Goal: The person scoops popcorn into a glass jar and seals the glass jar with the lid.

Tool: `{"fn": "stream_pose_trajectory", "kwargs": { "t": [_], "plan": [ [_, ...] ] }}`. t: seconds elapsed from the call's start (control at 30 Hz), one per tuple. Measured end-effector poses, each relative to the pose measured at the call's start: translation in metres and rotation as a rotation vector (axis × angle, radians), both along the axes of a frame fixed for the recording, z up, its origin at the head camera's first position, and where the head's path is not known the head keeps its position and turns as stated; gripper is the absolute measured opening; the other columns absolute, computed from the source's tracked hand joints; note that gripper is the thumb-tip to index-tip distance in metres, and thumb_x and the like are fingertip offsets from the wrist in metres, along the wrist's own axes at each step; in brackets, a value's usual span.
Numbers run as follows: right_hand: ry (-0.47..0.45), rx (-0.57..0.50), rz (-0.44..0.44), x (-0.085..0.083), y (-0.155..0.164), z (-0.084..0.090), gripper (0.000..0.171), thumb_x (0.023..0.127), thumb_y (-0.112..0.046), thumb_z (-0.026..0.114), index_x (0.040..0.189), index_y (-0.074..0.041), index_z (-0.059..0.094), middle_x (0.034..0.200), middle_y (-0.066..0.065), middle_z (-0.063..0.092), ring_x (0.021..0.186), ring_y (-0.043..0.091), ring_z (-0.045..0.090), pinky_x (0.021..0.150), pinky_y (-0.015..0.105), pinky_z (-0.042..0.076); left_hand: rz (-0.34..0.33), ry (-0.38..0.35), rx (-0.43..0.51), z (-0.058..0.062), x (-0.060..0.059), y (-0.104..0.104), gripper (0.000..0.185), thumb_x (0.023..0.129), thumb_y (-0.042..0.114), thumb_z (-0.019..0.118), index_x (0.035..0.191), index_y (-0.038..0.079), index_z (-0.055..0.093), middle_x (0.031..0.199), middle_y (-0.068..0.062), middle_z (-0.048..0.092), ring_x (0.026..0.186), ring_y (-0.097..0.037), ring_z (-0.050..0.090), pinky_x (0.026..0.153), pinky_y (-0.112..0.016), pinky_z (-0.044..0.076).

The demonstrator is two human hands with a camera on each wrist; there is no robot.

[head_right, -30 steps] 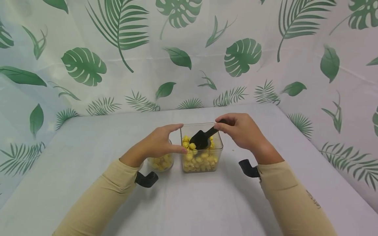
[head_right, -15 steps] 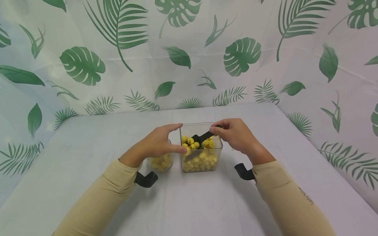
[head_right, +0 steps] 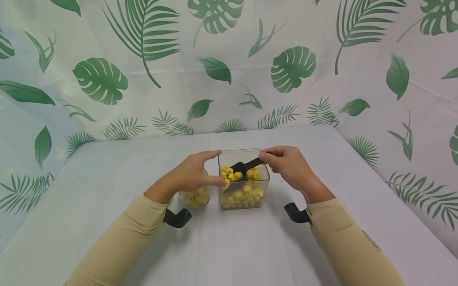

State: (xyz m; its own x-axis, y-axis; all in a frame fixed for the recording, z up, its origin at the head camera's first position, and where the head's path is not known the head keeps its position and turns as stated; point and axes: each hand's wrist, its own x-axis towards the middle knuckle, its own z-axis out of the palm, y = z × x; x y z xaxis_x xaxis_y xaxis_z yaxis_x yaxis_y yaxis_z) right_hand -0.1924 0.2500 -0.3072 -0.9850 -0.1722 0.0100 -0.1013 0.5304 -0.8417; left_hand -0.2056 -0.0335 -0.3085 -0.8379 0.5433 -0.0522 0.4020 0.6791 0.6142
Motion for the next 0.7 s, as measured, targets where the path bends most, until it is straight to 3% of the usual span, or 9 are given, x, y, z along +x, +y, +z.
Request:
{"fn": "stream_pose_trajectory", "kwargs": {
  "t": [0.2, 0.43, 0.57, 0.7],
  "plan": [
    [-0.026, -0.221, -0.037, -0.001, 0.003, -0.005, 0.044, 0.103, -0.025, 0.060, 0.123, 0.014, 0.057, 0.084, -0.001, 0.055, 0.080, 0.012, 0.051, 0.074, 0.024, 0.051, -0.001, 0.007, 0.000, -0.001, 0.000, 0.000, 0.096, 0.084, 0.051, 0.078, 0.158, 0.013, 0.031, 0.159, -0.006, 0.034, 0.145, -0.025, 0.032, 0.114, -0.043, 0.032],
    [-0.067, -0.450, -0.051, 0.001, 0.008, -0.010, 0.009, 0.102, -0.018, 0.061, 0.103, -0.012, 0.068, 0.082, -0.002, 0.054, 0.075, 0.011, 0.049, 0.070, 0.022, 0.049, -0.010, 0.001, 0.001, 0.000, 0.000, 0.000, 0.096, 0.084, 0.051, 0.078, 0.159, 0.013, 0.030, 0.160, -0.006, 0.033, 0.145, -0.026, 0.031, 0.115, -0.044, 0.032],
    [-0.078, -0.539, -0.054, 0.001, 0.011, -0.012, 0.011, 0.101, -0.016, 0.063, 0.095, -0.020, 0.072, 0.084, -0.003, 0.058, 0.074, 0.010, 0.051, 0.069, 0.022, 0.050, -0.018, 0.002, 0.004, 0.000, 0.000, -0.001, 0.096, 0.085, 0.051, 0.077, 0.158, 0.013, 0.030, 0.160, -0.006, 0.033, 0.146, -0.026, 0.031, 0.115, -0.044, 0.031],
    [-0.070, -0.592, -0.042, 0.001, 0.010, -0.015, 0.013, 0.101, -0.014, 0.062, 0.095, -0.020, 0.073, 0.084, -0.003, 0.058, 0.074, 0.010, 0.051, 0.068, 0.022, 0.049, -0.015, 0.000, 0.003, 0.000, 0.000, -0.001, 0.095, 0.085, 0.050, 0.078, 0.159, 0.013, 0.030, 0.160, -0.006, 0.033, 0.146, -0.027, 0.031, 0.115, -0.045, 0.031]
  ]
}}
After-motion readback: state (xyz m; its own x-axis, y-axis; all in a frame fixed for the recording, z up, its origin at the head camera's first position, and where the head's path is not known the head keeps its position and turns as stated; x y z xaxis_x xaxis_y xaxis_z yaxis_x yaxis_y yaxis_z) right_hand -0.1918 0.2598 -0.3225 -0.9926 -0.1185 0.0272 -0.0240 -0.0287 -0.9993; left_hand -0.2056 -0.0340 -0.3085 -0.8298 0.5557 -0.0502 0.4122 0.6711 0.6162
